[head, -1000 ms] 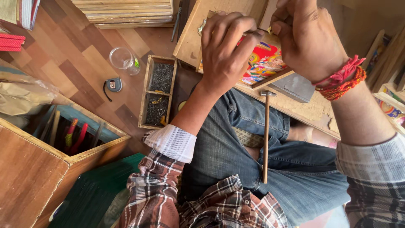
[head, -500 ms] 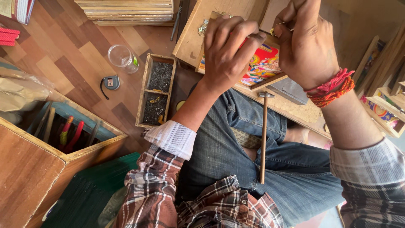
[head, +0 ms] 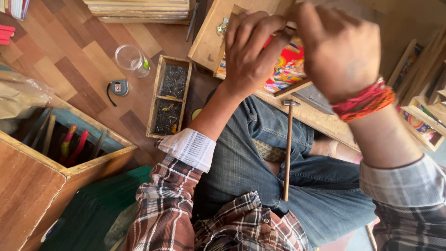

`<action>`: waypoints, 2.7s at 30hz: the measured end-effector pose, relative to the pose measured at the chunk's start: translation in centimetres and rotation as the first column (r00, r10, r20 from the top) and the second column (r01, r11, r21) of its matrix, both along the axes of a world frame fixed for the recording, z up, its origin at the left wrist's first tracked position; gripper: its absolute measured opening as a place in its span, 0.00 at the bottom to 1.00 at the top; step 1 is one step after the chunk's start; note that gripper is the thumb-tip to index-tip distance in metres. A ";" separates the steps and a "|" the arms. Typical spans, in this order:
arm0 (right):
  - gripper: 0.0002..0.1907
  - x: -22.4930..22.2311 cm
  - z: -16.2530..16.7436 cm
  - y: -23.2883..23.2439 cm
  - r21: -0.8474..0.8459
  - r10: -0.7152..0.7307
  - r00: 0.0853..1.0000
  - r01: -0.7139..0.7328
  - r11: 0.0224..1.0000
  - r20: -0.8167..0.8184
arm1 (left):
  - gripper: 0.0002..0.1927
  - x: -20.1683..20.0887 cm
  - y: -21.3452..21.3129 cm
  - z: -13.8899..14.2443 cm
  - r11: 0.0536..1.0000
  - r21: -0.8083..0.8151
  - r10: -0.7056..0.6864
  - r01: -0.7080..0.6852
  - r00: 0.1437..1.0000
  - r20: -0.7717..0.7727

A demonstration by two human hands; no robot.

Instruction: The person assembles wooden picture frames by placing metal corner brackets onto the frame corners and hammering them into place. The person repeatedly picks up frames, positions brackets, and uses a hammer to secure them.

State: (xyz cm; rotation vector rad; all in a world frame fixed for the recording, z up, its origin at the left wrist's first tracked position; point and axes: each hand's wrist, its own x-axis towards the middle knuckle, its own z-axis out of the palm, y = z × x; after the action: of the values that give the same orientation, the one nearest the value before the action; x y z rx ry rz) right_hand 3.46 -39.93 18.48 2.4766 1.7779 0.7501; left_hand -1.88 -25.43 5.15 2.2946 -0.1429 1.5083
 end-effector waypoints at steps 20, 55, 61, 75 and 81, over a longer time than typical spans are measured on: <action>0.41 0.0 -3.4 -3.9 0.283 0.030 0.927 0.084 0.955 -0.375 | 0.17 -3.7 2.3 -3.2 0.981 -0.192 0.031 -0.015 0.997 0.078; 0.13 5.5 -23.3 -19.7 0.325 -0.213 0.811 0.439 0.838 -0.545 | 0.06 -3.9 4.9 -16.1 0.637 -0.771 -0.309 0.008 0.919 -0.246; 0.27 -6.3 -22.6 -19.1 0.266 -0.044 0.386 0.710 0.652 -0.922 | 0.04 4.1 -6.7 -11.6 0.601 -0.701 -0.637 0.383 0.759 -0.132; 0.33 -16.4 -21.4 -23.6 -0.023 0.083 -0.081 0.837 0.547 -0.993 | 0.06 9.9 -16.2 -13.2 0.844 -0.457 -0.504 0.282 0.709 -0.494; 0.23 -13.3 -19.5 -25.4 0.235 -0.172 0.398 0.783 0.576 -0.901 | 0.09 10.6 -16.4 -15.2 0.930 -0.219 -0.367 0.294 0.767 -0.526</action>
State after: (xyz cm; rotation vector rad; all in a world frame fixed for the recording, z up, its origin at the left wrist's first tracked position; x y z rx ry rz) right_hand -9.88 -65.33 -1.05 4.0392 0.4831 0.0811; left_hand 8.72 -41.79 -10.10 2.3490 -0.2640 0.6094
